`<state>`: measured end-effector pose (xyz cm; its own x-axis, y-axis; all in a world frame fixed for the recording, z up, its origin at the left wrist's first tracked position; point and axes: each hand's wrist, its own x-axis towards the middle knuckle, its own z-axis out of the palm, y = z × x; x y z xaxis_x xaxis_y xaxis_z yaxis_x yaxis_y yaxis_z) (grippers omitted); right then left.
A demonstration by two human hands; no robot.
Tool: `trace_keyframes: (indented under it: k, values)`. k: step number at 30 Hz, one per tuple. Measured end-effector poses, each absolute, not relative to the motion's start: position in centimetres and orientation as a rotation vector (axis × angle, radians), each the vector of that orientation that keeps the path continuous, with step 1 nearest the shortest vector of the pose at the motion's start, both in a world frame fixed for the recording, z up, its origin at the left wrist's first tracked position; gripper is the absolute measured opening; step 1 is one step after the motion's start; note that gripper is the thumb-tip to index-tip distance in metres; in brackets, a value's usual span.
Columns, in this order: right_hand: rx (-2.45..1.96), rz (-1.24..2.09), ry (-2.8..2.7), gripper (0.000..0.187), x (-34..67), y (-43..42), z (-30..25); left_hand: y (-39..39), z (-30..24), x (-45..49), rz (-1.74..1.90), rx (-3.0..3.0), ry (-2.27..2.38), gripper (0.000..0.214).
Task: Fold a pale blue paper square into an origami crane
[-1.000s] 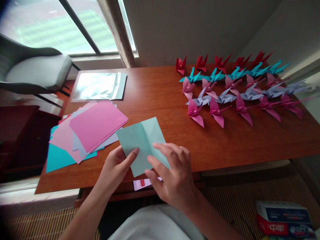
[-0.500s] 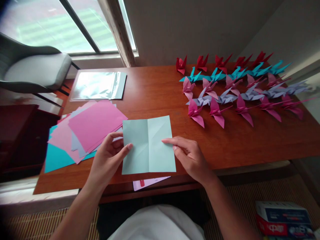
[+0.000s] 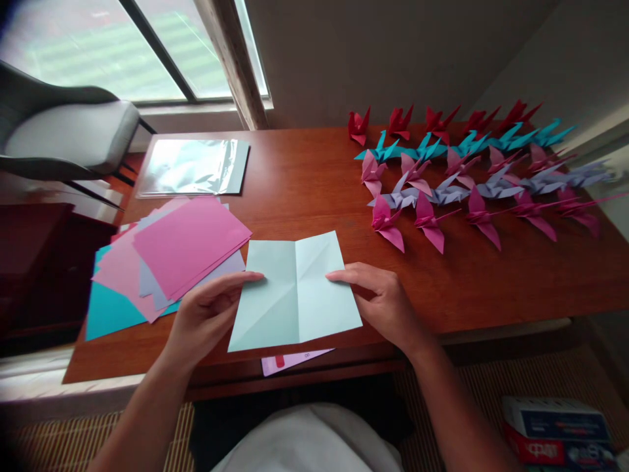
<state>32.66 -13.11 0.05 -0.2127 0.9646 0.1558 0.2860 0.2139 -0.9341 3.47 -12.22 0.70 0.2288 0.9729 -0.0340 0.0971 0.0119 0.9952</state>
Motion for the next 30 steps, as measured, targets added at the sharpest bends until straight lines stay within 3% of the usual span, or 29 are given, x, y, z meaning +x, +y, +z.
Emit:
trace_keyframes:
  k: [7,11,13,21,26,30]
  values:
    - [-1.13,0.974,-1.683,0.023,33.0,-12.8,0.5,-12.1,0.7,3.4,1.006,1.717,1.147,0.025]
    - [-1.202,0.975,-1.558,0.005,32.7,-13.0,0.7,-12.2,0.7,3.9,1.139,1.613,1.226,0.012]
    - [-1.257,0.996,-1.432,0.01,32.3,-13.2,0.6,-12.4,0.6,4.4,1.186,1.469,1.241,0.005]
    - [-1.339,1.054,-1.325,0.014,31.5,-13.9,0.1,-12.4,1.5,5.1,1.061,1.239,1.252,0.026]
    - [-1.315,1.053,-1.343,0.011,31.4,-14.2,-0.1,-12.1,1.9,5.8,1.108,1.094,1.145,0.059]
    - [-1.292,1.095,-1.305,0.028,31.2,-14.2,0.0,-12.1,1.4,6.6,1.192,1.068,1.272,0.058]
